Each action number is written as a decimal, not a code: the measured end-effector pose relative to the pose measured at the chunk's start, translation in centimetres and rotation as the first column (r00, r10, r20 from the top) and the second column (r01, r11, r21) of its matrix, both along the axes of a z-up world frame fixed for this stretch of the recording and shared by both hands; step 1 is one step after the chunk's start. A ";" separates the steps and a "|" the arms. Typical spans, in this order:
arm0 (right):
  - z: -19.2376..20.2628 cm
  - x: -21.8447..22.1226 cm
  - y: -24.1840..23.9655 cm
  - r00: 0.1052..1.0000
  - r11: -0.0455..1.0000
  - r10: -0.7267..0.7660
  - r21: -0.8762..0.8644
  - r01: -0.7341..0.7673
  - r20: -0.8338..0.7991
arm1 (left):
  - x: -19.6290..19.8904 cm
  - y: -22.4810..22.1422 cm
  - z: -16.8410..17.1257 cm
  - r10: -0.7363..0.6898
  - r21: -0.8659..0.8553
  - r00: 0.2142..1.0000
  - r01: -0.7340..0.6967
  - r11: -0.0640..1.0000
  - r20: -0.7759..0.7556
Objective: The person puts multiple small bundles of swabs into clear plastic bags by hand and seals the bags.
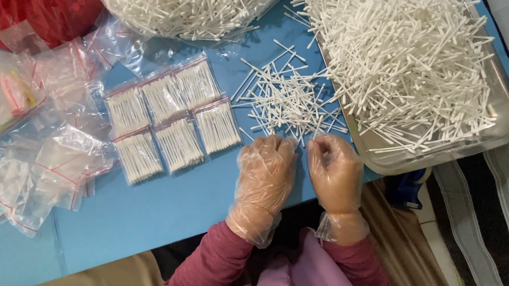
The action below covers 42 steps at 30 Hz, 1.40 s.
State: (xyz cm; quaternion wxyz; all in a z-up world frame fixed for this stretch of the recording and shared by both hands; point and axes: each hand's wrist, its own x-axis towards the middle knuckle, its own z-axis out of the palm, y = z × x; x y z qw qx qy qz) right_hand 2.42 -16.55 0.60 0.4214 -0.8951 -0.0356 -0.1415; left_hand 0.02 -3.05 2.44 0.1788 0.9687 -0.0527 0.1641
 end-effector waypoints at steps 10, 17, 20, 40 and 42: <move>-0.3 -1.7 -0.1 0.943 0.875 0.283 0.451 -0.178 -0.178 | -4.1 3.0 -1.1 -0.097 -0.019 0.991 0.095 0.995 -0.092; -0.3 -2.2 0.6 0.923 0.874 0.377 0.357 -0.330 -0.070 | -5.5 4.7 -0.8 -0.070 -0.112 0.997 0.073 0.991 0.036; 0.5 -2.4 0.8 0.900 0.858 0.436 0.316 -0.406 -0.027 | -6.2 5.4 -0.3 -0.029 -0.127 0.997 0.038 0.991 0.077; 0.9 -4.2 3.8 0.898 0.867 0.424 0.232 -0.440 0.118 | -9.4 7.9 0.5 0.175 -0.168 0.984 -0.168 0.971 0.031; 1.0 -3.9 4.6 0.872 0.872 0.485 -0.123 -0.474 0.073 | -9.8 8.2 -0.1 0.236 -0.128 0.971 -0.238 0.963 -0.028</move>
